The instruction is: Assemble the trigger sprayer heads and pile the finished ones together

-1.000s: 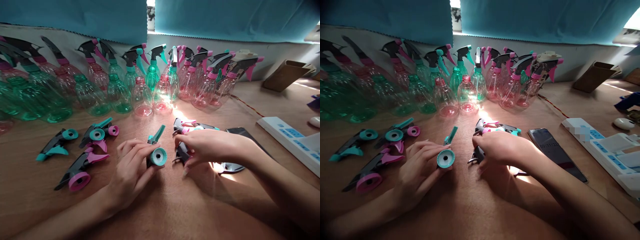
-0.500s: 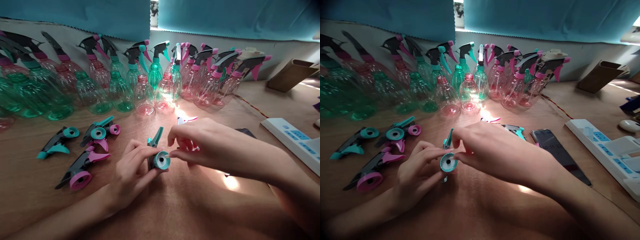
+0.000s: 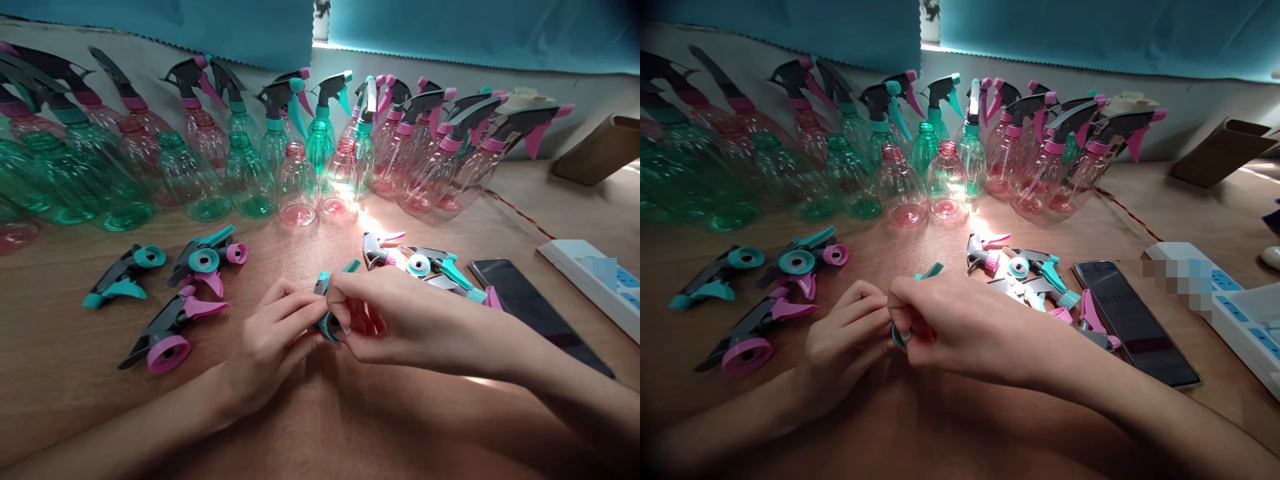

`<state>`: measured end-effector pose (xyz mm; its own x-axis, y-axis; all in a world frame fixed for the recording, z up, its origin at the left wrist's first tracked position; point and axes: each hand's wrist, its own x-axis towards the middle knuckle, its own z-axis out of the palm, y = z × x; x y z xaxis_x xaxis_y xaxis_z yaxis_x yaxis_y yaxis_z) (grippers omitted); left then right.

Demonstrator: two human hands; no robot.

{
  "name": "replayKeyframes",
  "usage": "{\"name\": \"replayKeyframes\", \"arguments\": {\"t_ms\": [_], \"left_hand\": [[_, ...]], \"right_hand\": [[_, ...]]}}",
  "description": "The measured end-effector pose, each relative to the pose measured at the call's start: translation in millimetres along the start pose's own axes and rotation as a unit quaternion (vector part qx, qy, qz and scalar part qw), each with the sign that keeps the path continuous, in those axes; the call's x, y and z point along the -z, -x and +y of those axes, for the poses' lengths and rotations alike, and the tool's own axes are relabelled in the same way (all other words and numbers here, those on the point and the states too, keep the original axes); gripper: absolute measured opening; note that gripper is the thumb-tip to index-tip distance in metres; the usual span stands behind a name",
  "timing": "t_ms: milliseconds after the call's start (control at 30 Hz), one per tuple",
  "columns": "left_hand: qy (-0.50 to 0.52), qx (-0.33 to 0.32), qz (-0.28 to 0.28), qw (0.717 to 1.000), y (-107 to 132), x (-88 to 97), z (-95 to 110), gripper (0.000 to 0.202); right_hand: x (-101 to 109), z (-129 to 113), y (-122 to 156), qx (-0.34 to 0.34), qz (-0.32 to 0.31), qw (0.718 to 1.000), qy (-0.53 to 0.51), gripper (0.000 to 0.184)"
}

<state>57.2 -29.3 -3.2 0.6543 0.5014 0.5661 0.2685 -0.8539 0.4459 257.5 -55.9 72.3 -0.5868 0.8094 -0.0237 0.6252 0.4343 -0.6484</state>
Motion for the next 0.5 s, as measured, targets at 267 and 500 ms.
{"name": "replayKeyframes", "arguments": {"t_ms": [267,500], "left_hand": [[0.004,0.0,-0.016,1.0,0,-0.5,-3,0.019],[-0.001,0.009,-0.023,1.0,0,-0.1,-1,0.02]], "right_hand": [[-9,11,-2,-0.003,0.011,0.999,-0.043,0.018],[-11,5,-1,0.0,0.026,1.0,0.015,0.018]]}}
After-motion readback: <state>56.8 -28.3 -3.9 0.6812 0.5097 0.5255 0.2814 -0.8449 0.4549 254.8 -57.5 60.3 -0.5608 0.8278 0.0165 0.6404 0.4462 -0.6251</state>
